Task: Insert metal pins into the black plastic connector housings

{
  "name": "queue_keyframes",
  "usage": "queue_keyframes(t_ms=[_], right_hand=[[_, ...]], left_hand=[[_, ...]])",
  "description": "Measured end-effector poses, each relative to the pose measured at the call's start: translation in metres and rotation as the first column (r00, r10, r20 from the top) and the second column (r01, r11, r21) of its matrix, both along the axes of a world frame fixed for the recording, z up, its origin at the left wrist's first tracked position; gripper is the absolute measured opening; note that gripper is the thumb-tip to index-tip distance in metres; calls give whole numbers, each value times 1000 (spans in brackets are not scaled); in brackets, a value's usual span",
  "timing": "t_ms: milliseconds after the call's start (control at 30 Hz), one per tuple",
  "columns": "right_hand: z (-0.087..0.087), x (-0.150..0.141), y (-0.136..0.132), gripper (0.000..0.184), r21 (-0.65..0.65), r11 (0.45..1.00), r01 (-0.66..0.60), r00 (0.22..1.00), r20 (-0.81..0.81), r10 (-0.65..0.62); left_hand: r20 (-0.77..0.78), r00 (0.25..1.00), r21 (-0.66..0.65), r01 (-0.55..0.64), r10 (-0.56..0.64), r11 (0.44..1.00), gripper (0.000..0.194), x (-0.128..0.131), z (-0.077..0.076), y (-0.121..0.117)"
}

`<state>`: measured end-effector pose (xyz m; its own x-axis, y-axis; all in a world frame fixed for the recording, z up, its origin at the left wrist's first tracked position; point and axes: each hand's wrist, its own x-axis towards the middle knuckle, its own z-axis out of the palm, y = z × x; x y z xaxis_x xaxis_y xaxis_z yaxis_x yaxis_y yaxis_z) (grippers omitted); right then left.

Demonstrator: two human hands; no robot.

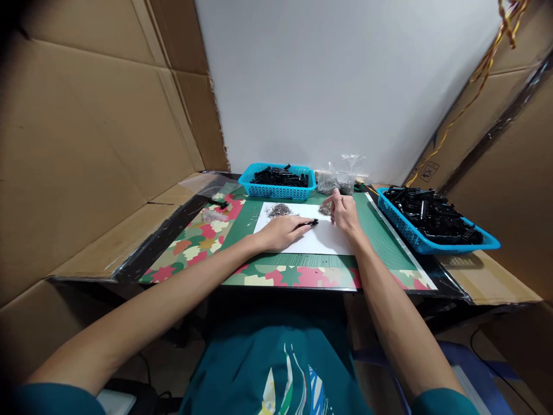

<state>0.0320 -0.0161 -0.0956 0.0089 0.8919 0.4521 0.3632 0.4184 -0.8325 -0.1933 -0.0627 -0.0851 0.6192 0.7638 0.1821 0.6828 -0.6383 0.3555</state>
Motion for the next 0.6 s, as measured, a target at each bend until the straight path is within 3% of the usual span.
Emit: queue_keyframes(t_ms=[100, 233, 367, 600], right_hand=[[1, -1, 0, 85, 41, 996, -81, 996, -39, 83], [-2, -1, 1, 90, 30, 999, -26, 996, 91, 23], [-7, -7, 0, 89, -57, 998, -9, 995, 103, 15], [-11, -15, 2, 85, -42, 999, 0, 983, 182, 8]], left_hand=[[-15, 1000, 5, 0, 0, 1000, 53, 0, 0, 0], [-28, 1000, 23, 12, -12, 1000, 53, 0, -1, 0], [-31, 999, 35, 24, -23, 999, 53, 0, -3, 2], [-26, 999, 28, 29, -28, 999, 53, 1, -3, 2]])
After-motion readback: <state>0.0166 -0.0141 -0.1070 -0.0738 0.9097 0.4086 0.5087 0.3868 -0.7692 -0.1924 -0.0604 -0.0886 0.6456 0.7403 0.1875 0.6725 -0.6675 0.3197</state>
